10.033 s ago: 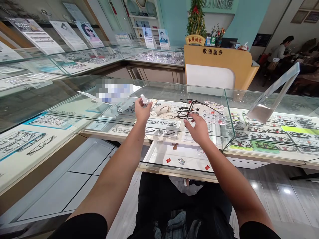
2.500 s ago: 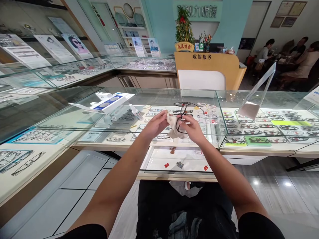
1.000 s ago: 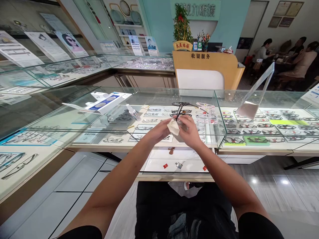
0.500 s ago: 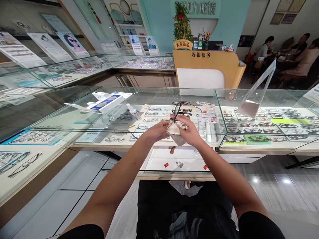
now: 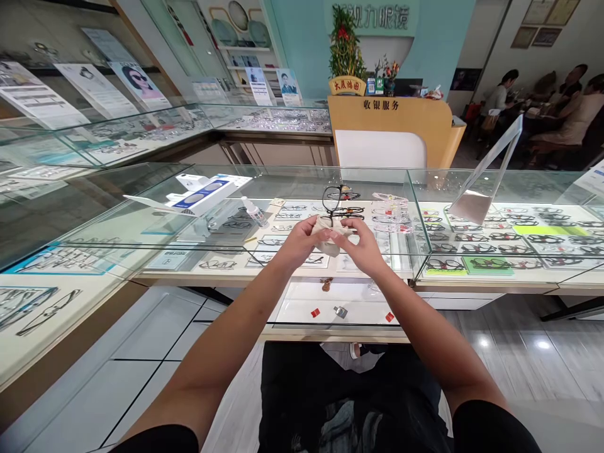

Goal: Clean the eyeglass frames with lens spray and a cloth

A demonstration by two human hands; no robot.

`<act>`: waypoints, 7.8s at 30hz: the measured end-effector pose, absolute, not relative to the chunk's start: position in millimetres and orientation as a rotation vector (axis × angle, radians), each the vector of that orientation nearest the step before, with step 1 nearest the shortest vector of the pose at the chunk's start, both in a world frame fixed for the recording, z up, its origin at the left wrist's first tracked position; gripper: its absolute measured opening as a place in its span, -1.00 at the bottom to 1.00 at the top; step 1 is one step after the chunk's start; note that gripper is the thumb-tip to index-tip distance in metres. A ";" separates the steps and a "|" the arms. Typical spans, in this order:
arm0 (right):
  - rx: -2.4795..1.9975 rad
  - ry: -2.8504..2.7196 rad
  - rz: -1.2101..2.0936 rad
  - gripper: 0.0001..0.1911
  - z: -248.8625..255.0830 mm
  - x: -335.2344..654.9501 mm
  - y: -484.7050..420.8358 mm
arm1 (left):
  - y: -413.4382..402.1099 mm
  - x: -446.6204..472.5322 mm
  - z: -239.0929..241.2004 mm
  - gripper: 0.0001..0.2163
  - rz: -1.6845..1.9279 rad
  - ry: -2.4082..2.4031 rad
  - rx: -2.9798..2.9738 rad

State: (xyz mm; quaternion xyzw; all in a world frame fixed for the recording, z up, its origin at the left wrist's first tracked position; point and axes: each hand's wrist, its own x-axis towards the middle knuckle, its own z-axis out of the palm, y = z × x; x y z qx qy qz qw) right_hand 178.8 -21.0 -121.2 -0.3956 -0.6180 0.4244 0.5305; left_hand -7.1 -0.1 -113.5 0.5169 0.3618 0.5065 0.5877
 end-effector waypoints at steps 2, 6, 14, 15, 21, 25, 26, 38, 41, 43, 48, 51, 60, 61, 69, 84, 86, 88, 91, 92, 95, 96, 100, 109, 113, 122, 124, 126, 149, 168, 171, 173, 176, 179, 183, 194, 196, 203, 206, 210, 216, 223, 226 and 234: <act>-0.972 -1.488 0.941 -0.41 -121.9 177.2 -21.1 | -1.5 -5.2 -111.6 -0.43 1.199 0.876 1.203; -0.972 -1.375 1.072 -0.35 -120.9 176.0 -18.7 | -4.9 -0.5 -112.0 -0.45 1.104 0.898 1.253; -0.913 -1.215 1.299 -0.42 -115.0 178.8 -21.3 | -5.9 5.2 -120.7 -0.41 1.000 0.880 1.303; -0.902 -1.206 1.302 -0.42 -115.1 178.9 -21.6 | -5.4 4.7 -121.1 -0.41 0.998 0.873 1.318; -0.885 -1.202 1.277 -0.40 -115.6 178.7 -21.4 | -2.3 0.5 -124.9 -0.38 0.946 0.819 1.418; -0.888 -1.215 1.263 -0.38 -115.5 177.6 -22.8 | -3.9 -0.4 -126.8 -0.35 0.918 0.770 1.461; -0.892 -1.210 1.274 -0.37 -115.6 177.4 -23.1 | -4.8 0.2 -126.7 -0.35 0.930 0.765 1.461; -0.843 -1.353 1.137 -0.29 -119.3 166.9 -27.5 | -10.0 13.6 -125.9 -0.41 1.239 0.918 1.446; -0.878 -1.241 1.188 -0.33 -121.7 169.5 -24.1 | -8.0 8.8 -124.9 -0.39 1.142 0.857 1.450; -0.894 -1.137 1.273 -0.33 -122.6 171.7 -21.9 | -7.8 5.9 -123.3 -0.41 1.040 0.786 1.453; -0.914 -1.147 1.325 -0.30 -118.7 170.2 -26.1 | -12.4 9.9 -121.9 -0.45 1.036 0.800 1.456; -0.895 -1.258 1.228 -0.38 -116.4 166.4 -30.7 | -14.7 16.6 -123.8 -0.46 1.208 0.868 1.478; -0.898 -1.181 1.248 -0.34 -118.0 175.4 -21.9 | -11.0 10.6 -122.6 -0.45 1.095 0.774 1.514; -0.893 -1.159 1.291 -0.33 -117.6 175.1 -22.5 | -12.3 10.3 -122.2 -0.45 1.077 0.763 1.507; -0.851 -1.320 1.197 -0.34 -114.8 165.2 -31.7 | -19.3 19.4 -125.6 -0.47 1.327 0.908 1.485; -0.882 -1.558 0.983 -0.40 -112.9 193.1 -13.0 | 16.7 -3.4 -134.7 -0.53 1.306 0.887 0.963; -0.923 -1.636 0.990 -0.40 -113.8 192.4 -14.3 | 14.7 -3.6 -130.5 -0.48 1.315 0.857 0.948; -0.952 -1.698 0.998 -0.42 -115.1 191.0 -16.4 | 11.7 -2.8 -127.9 -0.47 1.304 0.812 0.966; -0.974 -1.757 0.921 -0.45 -117.3 189.1 -19.0 | 7.8 -2.1 -127.7 -0.45 1.265 0.742 1.027; -0.984 -1.773 0.873 -0.43 -117.7 188.9 -19.5 | 7.1 -2.0 -128.3 -0.45 1.257 0.723 1.041; -0.991 -1.784 0.753 -0.37 -117.9 189.7 -19.9 | 7.5 -1.9 -130.4 -0.46 1.284 0.688 1.028; -0.981 -1.769 0.730 -0.36 -117.7 190.3 -19.8 | 8.2 -1.8 -130.8 -0.47 1.304 0.682 1.012; -0.968 -1.710 0.675 -0.41 -118.3 191.8 -18.9 | 11.8 -2.7 -130.0 -0.46 1.387 0.664 0.973; -0.952 -1.838 0.563 -0.57 -126.3 188.6 -19.6 | 10.2 -5.7 -123.0 -0.43 1.389 0.721 1.020; -0.950 -1.843 0.575 -0.57 -126.3 187.7 -20.5 | 8.2 -4.7 -119.9 -0.39 1.374 0.751 1.013; -0.912 -1.881 0.764 -0.39 -122.7 183.1 -23.2 | -1.0 3.2 -114.1 -0.33 1.264 0.709 1.005; -0.901 -1.883 0.804 -0.36 -122.0 182.5 -22.9 | -0.9 3.3 -115.5 -0.37 1.255 0.692 1.027; -0.905 -1.899 0.810 -0.34 -122.3 182.6 -22.6 | -0.1 3.1 -117.5 -0.38 1.234 0.700 1.045; -1.103 -1.748 0.734 -0.52 -132.7 185.2 -17.7 | 12.3 -4.4 -129.0 -0.44 1.432 0.764 0.884; -1.040 -1.887 0.706 -0.48 -127.1 182.0 -23.3 | -1.5 0.1 -119.2 -0.54 1.238 0.893 1.197; -1.047 -1.903 0.722 -0.52 -127.6 182.5 -23.4 | -2.2 1.0 -119.0 -0.52 1.237 0.872 1.152; -1.052 -1.916 0.711 -0.55 -127.2 182.4 -24.1 | -1.6 0.9 -119.2 -0.48 1.237 0.861 1.096; -1.055 -1.938 0.699 -0.59 -126.1 181.9 -25.3 | -0.6 0.3 -119.2 -0.47 1.222 0.818 1.052; -1.057 -1.932 0.685 -0.56 -125.5 181.3 -25.7 | -0.1 -0.1 -118.6 -0.49 1.213 0.782 1.053; -1.046 -1.915 0.616 -0.51 -125.6 180.9 -25.7 | 0.4 -1.1 -118.5 -0.51 1.222 0.801 1.079; -1.086 -1.869 0.667 -0.50 -127.0 181.4 -23.8 | -0.2 0.0 -119.0 -0.54 1.269 0.800 1.186; -1.112 -1.861 0.708 -0.49 -126.9 181.7 -22.9 | 1.4 -0.1 -121.0 -0.55 1.278 0.773 1.186; -0.993 -1.905 0.864 -0.33 -121.3 185.3 -22.2 | 5.1 -5.6 -121.5 -0.53 1.202 0.727 1.269; -0.946 -1.908 0.908 -0.25 -120.1 185.8 -22.0 | 2.6 -4.6 -118.9 -0.52 1.242 0.768 1.321; -0.903 -1.922 0.926 -0.23 -122.0 183.0 -22.2 | -2.9 0.6 -116.3 -0.49 1.319 0.830 1.353; -0.926 -1.985 0.857 -0.23 -125.4 172.6 -28.3 | -3.3 5.3 -120.5 -0.40 1.499 0.992 1.351; -0.928 -1.750 0.983 -0.30 -117.4 176.9 -27.6 | 7.8 -5.8 -125.9 -0.37 1.370 0.783 1.332; -0.909 -1.682 1.069 -0.30 -112.8 180.5 -26.1 | 5.5 -4.6 -121.6 -0.43 1.327 0.668 1.317; -0.829 -1.752 1.179 -0.26 -114.6 172.1 -28.8 | 1.9 -1.0 -120.6 -0.38 1.471 0.818 1.294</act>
